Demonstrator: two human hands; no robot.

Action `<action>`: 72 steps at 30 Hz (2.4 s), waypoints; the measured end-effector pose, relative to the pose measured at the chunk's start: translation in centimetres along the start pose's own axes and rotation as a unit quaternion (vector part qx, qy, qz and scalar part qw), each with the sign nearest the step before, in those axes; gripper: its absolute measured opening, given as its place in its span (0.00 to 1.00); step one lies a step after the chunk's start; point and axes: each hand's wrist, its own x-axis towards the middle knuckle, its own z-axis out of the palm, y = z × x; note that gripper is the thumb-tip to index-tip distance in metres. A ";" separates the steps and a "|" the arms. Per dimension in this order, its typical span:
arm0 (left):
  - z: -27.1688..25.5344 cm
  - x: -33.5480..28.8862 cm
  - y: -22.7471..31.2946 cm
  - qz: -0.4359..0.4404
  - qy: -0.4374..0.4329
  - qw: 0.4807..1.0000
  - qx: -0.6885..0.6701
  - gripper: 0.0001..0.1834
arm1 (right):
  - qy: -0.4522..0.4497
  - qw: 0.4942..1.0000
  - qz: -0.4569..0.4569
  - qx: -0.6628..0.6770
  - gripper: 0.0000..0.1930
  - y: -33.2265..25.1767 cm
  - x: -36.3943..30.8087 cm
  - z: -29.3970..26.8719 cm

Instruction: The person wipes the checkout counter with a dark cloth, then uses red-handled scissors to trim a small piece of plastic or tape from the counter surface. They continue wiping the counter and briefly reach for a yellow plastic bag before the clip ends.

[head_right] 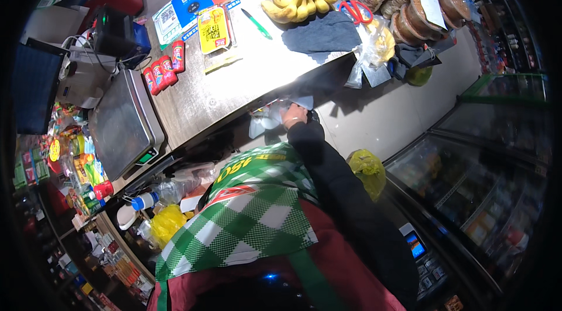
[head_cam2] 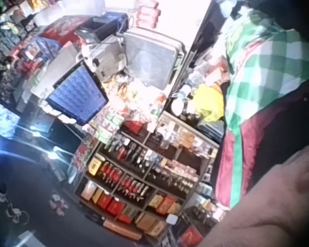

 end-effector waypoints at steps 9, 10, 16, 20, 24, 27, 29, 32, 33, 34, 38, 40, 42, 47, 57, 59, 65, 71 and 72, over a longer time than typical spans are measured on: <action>-1.1 -0.2 -4.1 -0.033 -0.006 0.999 0.039 0.14 | -0.030 0.977 -0.177 0.119 0.16 6.7 7.3 -6.0; -1.3 0.0 -4.5 -0.036 -0.007 0.998 0.045 0.14 | -0.048 0.980 -0.161 0.107 0.18 7.0 6.9 -7.3; -1.5 1.3 -4.0 -0.022 -0.021 0.998 0.061 0.14 | 0.092 0.992 0.082 -0.032 0.37 4.6 3.7 -7.6; -1.7 1.5 -1.6 -0.001 -0.026 0.998 0.051 0.14 | -0.156 0.983 -0.033 0.090 0.26 4.5 4.5 -2.1; -2.3 1.3 0.6 0.012 -0.029 0.999 0.044 0.14 | -0.141 0.963 -0.212 0.091 0.20 3.2 2.0 6.7; -2.7 0.7 1.0 0.011 -0.026 0.999 0.046 0.14 | -0.011 0.975 -0.167 0.148 0.17 1.1 1.4 10.0; -3.0 0.4 0.7 0.006 -0.027 0.998 0.049 0.14 | -0.042 0.984 -0.128 0.118 0.15 0.5 2.0 9.8; -3.3 0.4 -0.3 -0.001 -0.028 0.998 0.058 0.14 | -0.063 0.960 -0.126 0.244 0.10 2.8 2.2 6.7; -3.1 0.4 -0.8 -0.004 -0.030 0.998 0.062 0.14 | -0.073 0.943 -0.122 0.301 0.09 4.0 2.1 5.2; -3.1 0.7 -1.1 -0.004 -0.030 0.998 0.061 0.14 | -0.085 0.931 -0.097 0.341 0.08 5.2 2.0 3.7; -2.1 2.0 -2.5 0.000 -0.043 0.997 0.070 0.14 | -0.200 0.898 -0.023 0.390 0.11 8.9 1.8 -2.6; -1.5 3.1 -3.4 0.007 -0.048 0.996 0.072 0.14 | -0.216 0.912 -0.018 0.348 0.08 9.1 1.1 -4.7; -0.8 4.7 -4.7 0.016 -0.056 0.995 0.075 0.14 | -0.177 0.946 -0.072 0.263 0.07 9.2 -0.2 -6.4; 2.0 10.6 -8.2 0.061 -0.073 0.992 0.080 0.14 | 0.009 0.954 -0.300 0.022 0.14 9.5 -5.0 -8.7; 0.7 6.1 9.3 0.148 -0.117 0.982 -0.027 0.13 | -0.001 0.949 -0.303 -0.092 0.10 15.7 -9.0 -7.3; 0.7 4.4 14.6 0.238 -0.130 0.962 -0.005 0.11 | 0.002 0.959 -0.277 -0.059 0.09 16.0 -9.9 -9.0; 3.9 -4.2 31.9 0.485 -0.257 0.833 0.071 0.17 | 0.092 0.916 -0.380 0.095 0.12 10.5 -15.0 -17.9; 8.4 -9.7 41.2 0.669 -0.184 0.716 0.072 0.15 | 0.099 0.872 -0.472 0.087 0.11 5.7 -17.6 -23.4; 8.9 -9.9 41.5 0.652 -0.200 0.726 0.084 0.12 | 0.102 0.873 -0.469 0.086 0.11 5.6 -17.8 -23.7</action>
